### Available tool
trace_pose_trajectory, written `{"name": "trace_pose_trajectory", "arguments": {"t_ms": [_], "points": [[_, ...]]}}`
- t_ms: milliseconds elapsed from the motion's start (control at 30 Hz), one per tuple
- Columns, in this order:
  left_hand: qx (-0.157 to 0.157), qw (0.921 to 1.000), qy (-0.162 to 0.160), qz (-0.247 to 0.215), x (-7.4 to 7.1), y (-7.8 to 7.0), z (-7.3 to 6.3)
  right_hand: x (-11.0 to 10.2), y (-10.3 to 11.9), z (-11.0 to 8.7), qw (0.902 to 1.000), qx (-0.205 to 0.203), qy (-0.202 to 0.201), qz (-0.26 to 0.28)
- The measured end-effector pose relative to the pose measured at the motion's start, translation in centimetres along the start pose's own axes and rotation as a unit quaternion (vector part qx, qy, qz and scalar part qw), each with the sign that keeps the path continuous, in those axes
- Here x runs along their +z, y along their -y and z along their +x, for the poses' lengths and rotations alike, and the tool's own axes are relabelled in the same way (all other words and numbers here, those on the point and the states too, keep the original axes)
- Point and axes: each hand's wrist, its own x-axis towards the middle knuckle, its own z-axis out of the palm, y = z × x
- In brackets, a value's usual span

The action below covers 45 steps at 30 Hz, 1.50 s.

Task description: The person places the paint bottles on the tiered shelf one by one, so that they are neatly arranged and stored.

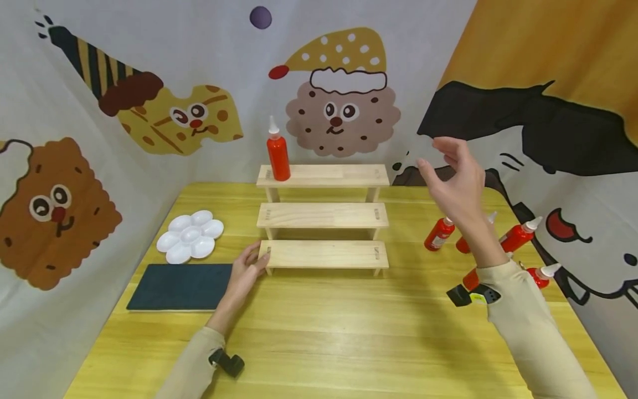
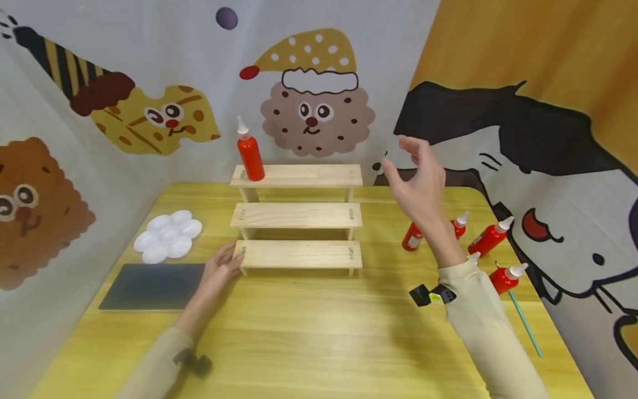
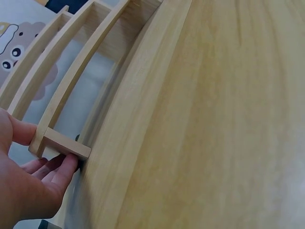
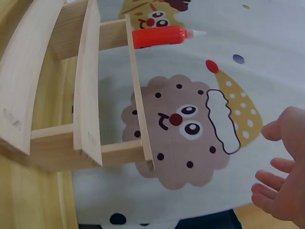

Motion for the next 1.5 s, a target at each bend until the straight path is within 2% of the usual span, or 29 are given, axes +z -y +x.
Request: {"name": "trace_pose_trajectory", "arguments": {"t_ms": [133,233,400,600,967,1300,1500], "points": [[0.000,1.0000,-0.002,0.002,0.0,0.0,0.1,-1.5,-0.3,-1.3,0.9994,0.027,-0.015,-0.014],[0.000,1.0000,-0.002,0.002,0.1,0.0,0.1,-2.6,-0.6,-2.4,0.9977,0.063,-0.012,-0.023],[0.000,1.0000,-0.005,-0.001,0.2,0.1,0.1,-4.2,-1.5,-4.2,0.9909,0.128,-0.011,-0.041],[0.004,1.0000,-0.006,-0.006,0.1,0.3,0.0,-5.4,-3.0,-6.1,0.9836,0.171,-0.029,-0.051],[0.004,1.0000,-0.001,-0.003,0.1,0.1,-0.1,-7.8,-5.3,-9.4,0.9569,0.280,-0.012,-0.077],[0.006,0.9999,-0.007,0.010,0.2,0.0,0.2,-9.7,-7.6,-12.2,0.9452,0.303,0.016,-0.120],[0.003,0.9998,-0.014,0.015,0.3,0.1,0.0,-10.2,-8.7,-13.6,0.9402,0.316,0.048,-0.117]]}}
